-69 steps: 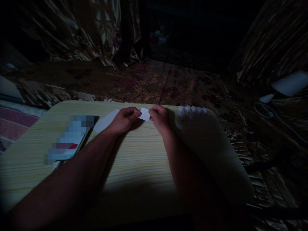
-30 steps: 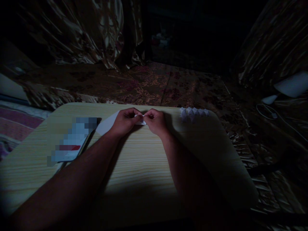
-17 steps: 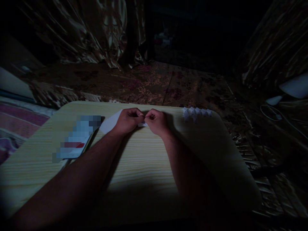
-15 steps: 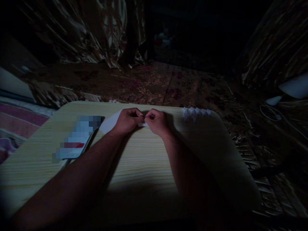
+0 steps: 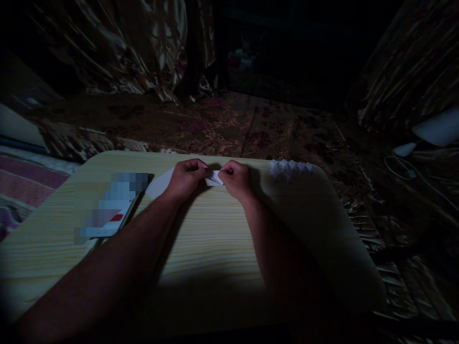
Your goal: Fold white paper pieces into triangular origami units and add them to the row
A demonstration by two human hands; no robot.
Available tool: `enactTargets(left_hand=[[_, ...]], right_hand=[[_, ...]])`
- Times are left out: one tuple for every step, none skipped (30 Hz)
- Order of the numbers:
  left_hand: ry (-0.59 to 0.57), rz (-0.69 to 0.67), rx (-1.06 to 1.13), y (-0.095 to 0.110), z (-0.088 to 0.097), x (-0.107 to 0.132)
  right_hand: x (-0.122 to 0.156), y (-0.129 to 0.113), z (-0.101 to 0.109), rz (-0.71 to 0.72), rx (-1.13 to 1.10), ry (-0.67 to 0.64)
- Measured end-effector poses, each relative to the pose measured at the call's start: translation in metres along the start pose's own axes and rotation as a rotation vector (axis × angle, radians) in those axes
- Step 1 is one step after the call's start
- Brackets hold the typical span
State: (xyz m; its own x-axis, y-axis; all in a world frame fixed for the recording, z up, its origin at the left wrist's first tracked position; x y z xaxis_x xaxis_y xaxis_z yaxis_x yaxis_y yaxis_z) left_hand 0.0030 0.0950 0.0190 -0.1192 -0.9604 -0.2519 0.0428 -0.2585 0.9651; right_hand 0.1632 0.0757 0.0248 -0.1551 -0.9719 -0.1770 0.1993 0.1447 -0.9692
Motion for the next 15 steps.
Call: enactTargets(left_hand=[[-0.012,-0.009,0.023,0.002,-0.001,0.0],[-0.027,-0.016,0.049,0.004,-0.003,0.0],[-0.047,-0.025,0.076,0.007,-0.005,0.0],[-0.065,-0.03,0.097,0.009,-0.007,0.001],[-0.09,-0.034,0.106,0.011,-0.01,0.002],[-0.125,-0.034,0.112,0.012,-0.014,0.003],[-0.149,-0.025,0.11,0.012,-0.018,0.003],[-0.152,-0.014,0.101,0.01,-0.018,0.004],[-0.139,-0.01,0.09,0.008,-0.017,0.004],[-0.126,-0.004,0.081,0.005,-0.016,0.003],[-0.116,-0.001,0.067,0.002,-0.014,0.003],[-0.108,0.002,0.051,0.0,-0.013,0.002],[-0.095,0.0,0.04,-0.002,-0.011,0.001],[-0.09,0.003,0.028,-0.004,-0.009,0.001],[-0.089,0.006,0.015,-0.006,-0.008,0.001]], right_hand=[[0.0,0.001,0.001,-0.001,0.003,0.008],[-0.001,0.001,0.002,-0.001,0.004,0.022],[-0.001,0.001,0.003,0.001,0.004,0.035],[-0.001,0.001,0.004,0.007,-0.001,0.049],[-0.002,0.001,0.005,0.01,-0.003,0.06],[-0.002,0.001,0.006,0.009,-0.007,0.068],[-0.002,0.002,0.006,0.002,-0.012,0.074],[-0.002,0.004,0.006,-0.009,-0.02,0.074],[-0.002,0.005,0.006,-0.022,-0.034,0.067],[-0.002,0.006,0.004,-0.033,-0.051,0.052],[-0.002,0.007,0.002,-0.042,-0.072,0.029],[-0.002,0.007,-0.001,-0.05,-0.092,0.001],[-0.001,0.007,-0.004,-0.057,-0.111,-0.029],[-0.001,0.007,-0.006,-0.062,-0.124,-0.054],[0.0,0.006,-0.008,-0.063,-0.129,-0.074]])
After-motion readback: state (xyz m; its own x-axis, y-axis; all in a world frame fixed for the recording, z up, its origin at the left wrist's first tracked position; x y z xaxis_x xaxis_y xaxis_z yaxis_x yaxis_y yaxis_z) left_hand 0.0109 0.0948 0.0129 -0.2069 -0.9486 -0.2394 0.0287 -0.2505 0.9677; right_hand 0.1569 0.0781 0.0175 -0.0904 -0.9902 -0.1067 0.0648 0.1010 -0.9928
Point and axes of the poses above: each hand's wrist, its own x-axis away from the middle knuckle, its own z-axis out of the back of the hand, y = z × x, the point moved 10 cm from there along -x, towards the middle knuckle, and after that the axes turned 5 degrees about -z, right-handed, at the moved point
